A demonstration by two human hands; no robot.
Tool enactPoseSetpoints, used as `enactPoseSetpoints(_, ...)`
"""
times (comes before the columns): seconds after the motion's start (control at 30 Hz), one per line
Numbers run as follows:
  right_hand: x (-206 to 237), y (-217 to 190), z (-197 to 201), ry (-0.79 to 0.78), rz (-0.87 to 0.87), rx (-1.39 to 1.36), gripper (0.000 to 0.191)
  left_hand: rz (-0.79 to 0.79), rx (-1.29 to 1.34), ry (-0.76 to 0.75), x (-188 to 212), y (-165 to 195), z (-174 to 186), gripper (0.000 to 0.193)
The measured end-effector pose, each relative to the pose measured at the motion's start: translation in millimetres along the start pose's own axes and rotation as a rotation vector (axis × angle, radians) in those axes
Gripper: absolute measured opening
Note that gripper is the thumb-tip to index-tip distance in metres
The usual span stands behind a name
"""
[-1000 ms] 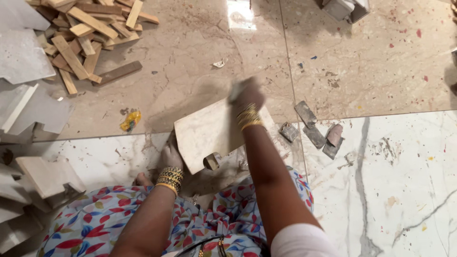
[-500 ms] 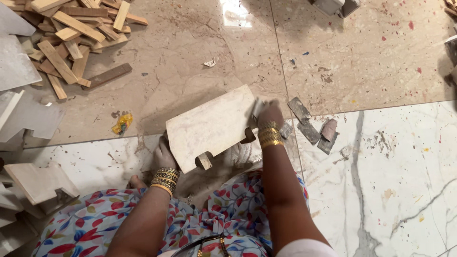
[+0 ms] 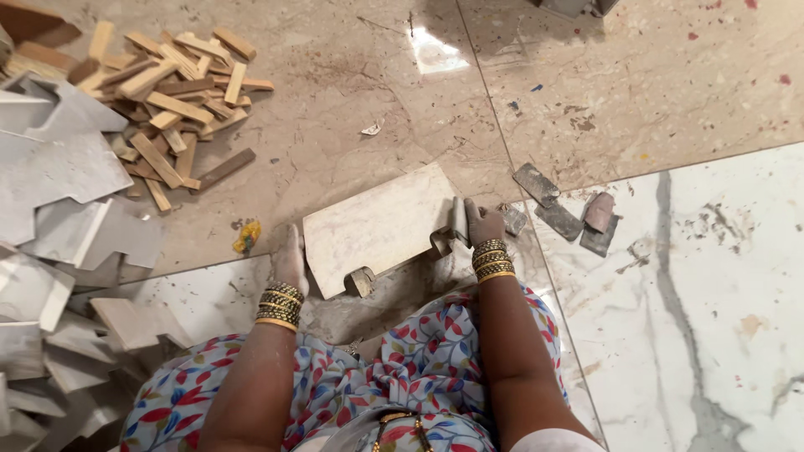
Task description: The person sits on the floor holding a rectangular foam block and rubs a small abrasive sanding block along its surfaces, repositioning and turning the block to sand different sides and edges.
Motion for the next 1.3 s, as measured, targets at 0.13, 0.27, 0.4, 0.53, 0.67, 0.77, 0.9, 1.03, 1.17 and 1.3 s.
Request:
enactPoseSetpoints(0.13, 5.8, -4.3, -2.1, 0.061, 0.152, -0.02, 0.062, -0.485, -0.658, 0.049, 19.6, 35.6, -16.9, 0.061)
enactPoseSetpoints(0.27, -1.1, 5.3, -8.3, 0.107, 0.058, -0.096, 0.061, -0.659, -0.577, 0.076, 60.9, 48.9, -29.6, 0.051)
enactPoseSetpoints(0.4, -4.3, 10.1, -9.4, 0.208, 0.028, -0.301, 0.057, -1.057, -0.712, 0.008, 94.0, 72.0, -49.1, 0.049)
enactPoseSetpoints(0.53, -2.1, 8.2, -15.5, 0.15, 0.01, -0.36, 0.054, -1.3, -0.849, 0.023, 114.5, 69.2, -57.9, 0.031)
enactPoseSetpoints(0.67, 6.7, -2.2, -29.1, 0.049, 0.046, -0.43, 0.053, -1.43, -0.845, -0.055, 134.5, 36.9, -49.8, 0.017)
enactPoseSetpoints(0.77, 19.4, -8.1, -51.0, -0.096, -0.066, -0.449, 0.05, -1.191, -0.841, -0.064, 131.2, 6.3, -39.6, 0.018)
enactPoseSetpoints(0.9, 45.4, -29.7, -70.3, -0.139, 0.076, -0.431, 0.051, -0.897, -0.946, -0.266, 124.5, -29.8, -51.6, 0.026)
enactPoseSetpoints(1.03, 70.0, -42.8, -88.1, -0.376, 0.077, -0.596, 0.046, -0.774, -1.037, -0.36, 128.5, -40.4, -72.5, 0.029)
enactPoseSetpoints(1.17, 79.9, -54.2, -95.9, -0.58, 0.017, -0.854, 0.04, -0.49, -1.012, -0.659, 142.0, -47.6, -92.1, 0.049)
enactPoseSetpoints(1.3, 77.0, -71.1, -97.8, -0.727, 0.082, -0.974, 0.03, -0.727, -0.895, -0.805, 178.2, -16.8, -119.1, 0.082)
Point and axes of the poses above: each hand's wrist, its own x-axis away from the middle knuckle, its own z-axis out of the back of the hand, y = z × x, the point moved 5 cm from there along -x, towards the middle knuckle, and after that the axes turned 6 degrees about -z, right-handed, at the moved point
